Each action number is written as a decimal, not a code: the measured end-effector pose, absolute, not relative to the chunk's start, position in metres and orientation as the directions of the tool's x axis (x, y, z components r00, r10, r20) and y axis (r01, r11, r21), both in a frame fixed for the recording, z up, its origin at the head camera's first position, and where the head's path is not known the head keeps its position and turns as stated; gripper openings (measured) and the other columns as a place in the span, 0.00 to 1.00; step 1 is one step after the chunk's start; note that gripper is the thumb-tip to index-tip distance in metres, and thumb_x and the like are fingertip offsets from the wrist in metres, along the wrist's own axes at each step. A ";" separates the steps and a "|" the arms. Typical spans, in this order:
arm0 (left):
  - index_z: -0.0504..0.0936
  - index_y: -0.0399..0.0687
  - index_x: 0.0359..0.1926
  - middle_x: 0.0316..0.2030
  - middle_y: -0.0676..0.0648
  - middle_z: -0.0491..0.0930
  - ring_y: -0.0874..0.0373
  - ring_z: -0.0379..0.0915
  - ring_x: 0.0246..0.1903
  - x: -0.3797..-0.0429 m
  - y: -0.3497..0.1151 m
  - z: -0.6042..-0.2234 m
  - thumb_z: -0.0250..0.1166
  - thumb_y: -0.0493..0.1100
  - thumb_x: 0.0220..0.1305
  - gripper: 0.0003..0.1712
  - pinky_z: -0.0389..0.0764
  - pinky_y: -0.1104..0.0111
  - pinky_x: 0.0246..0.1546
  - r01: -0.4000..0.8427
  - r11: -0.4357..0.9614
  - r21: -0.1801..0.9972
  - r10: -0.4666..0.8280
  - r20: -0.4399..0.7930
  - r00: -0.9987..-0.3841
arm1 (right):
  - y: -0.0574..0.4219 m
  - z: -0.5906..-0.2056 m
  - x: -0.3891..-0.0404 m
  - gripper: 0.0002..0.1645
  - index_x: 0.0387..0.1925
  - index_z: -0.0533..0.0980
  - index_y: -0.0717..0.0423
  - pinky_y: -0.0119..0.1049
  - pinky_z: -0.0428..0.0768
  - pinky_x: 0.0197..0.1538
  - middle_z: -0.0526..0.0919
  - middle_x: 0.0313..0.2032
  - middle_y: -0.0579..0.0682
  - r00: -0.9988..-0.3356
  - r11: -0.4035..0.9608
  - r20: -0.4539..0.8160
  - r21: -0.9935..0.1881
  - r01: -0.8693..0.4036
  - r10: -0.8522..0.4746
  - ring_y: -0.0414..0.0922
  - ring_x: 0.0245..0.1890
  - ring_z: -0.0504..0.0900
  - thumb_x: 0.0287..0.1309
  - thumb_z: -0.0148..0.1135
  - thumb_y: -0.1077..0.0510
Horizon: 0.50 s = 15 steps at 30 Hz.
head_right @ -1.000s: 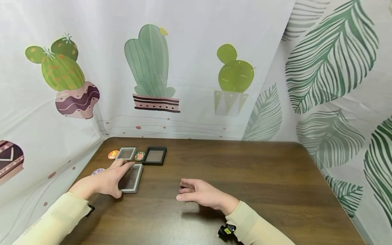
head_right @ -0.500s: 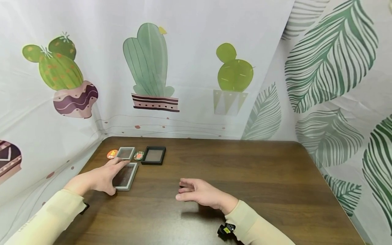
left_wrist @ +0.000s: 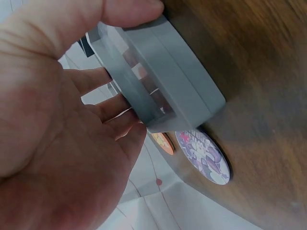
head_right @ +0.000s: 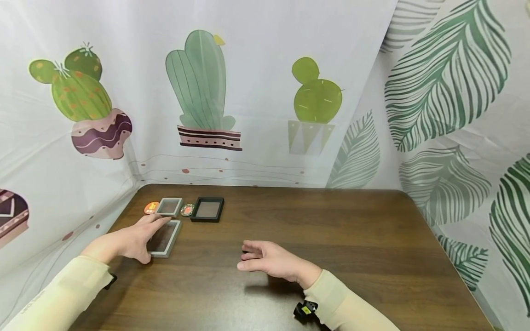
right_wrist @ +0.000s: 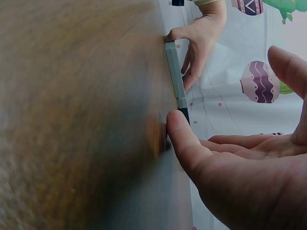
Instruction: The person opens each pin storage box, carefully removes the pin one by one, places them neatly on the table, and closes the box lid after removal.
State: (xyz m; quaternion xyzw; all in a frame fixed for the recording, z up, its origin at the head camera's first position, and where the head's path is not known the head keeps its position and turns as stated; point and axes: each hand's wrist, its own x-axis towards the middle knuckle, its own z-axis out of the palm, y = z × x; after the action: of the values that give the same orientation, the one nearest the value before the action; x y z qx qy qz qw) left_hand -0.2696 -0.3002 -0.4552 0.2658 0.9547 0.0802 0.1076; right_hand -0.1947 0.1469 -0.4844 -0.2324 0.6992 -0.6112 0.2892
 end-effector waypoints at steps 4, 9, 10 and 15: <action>0.65 0.32 0.80 0.72 0.28 0.66 0.32 0.65 0.70 -0.268 -0.303 -0.454 0.83 0.31 0.29 0.69 0.82 0.49 0.54 0.483 0.853 0.198 0.516 -0.169 -0.840 | 0.147 -0.484 -0.194 0.51 0.84 0.54 0.75 0.46 0.73 0.76 0.69 0.80 0.68 -0.725 0.152 -0.123 -0.988 0.026 -0.677 0.60 0.79 0.72 0.77 0.69 0.52; 0.64 0.32 0.81 0.74 0.27 0.65 0.29 0.63 0.72 -0.267 -0.304 -0.455 0.83 0.31 0.29 0.70 0.83 0.49 0.53 0.486 0.855 0.181 0.514 -0.169 -0.841 | 0.147 -0.483 -0.195 0.51 0.84 0.54 0.75 0.47 0.71 0.77 0.70 0.79 0.68 -0.728 0.157 -0.120 -0.987 0.018 -0.675 0.60 0.79 0.72 0.77 0.70 0.52; 0.64 0.32 0.81 0.74 0.27 0.65 0.28 0.62 0.72 -0.267 -0.304 -0.455 0.83 0.31 0.29 0.71 0.83 0.48 0.54 0.487 0.855 0.179 0.514 -0.165 -0.842 | 0.147 -0.483 -0.195 0.52 0.84 0.54 0.75 0.47 0.71 0.77 0.70 0.79 0.68 -0.728 0.157 -0.120 -0.987 0.017 -0.675 0.61 0.79 0.72 0.77 0.70 0.52; 0.61 0.31 0.82 0.74 0.24 0.63 0.25 0.60 0.72 -0.265 -0.302 -0.455 0.85 0.33 0.28 0.74 0.82 0.44 0.57 0.471 0.867 0.164 0.494 -0.156 -0.855 | 0.147 -0.483 -0.195 0.52 0.84 0.54 0.75 0.47 0.71 0.77 0.69 0.80 0.67 -0.726 0.162 -0.125 -0.987 0.019 -0.676 0.60 0.78 0.72 0.77 0.69 0.52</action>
State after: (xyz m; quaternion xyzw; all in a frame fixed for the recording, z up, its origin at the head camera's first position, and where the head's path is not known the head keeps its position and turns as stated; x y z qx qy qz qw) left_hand -0.2652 -0.3021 -0.4552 0.2511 0.9612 0.0601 0.0968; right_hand -0.1953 0.1474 -0.4830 -0.2328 0.7059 -0.6039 0.2876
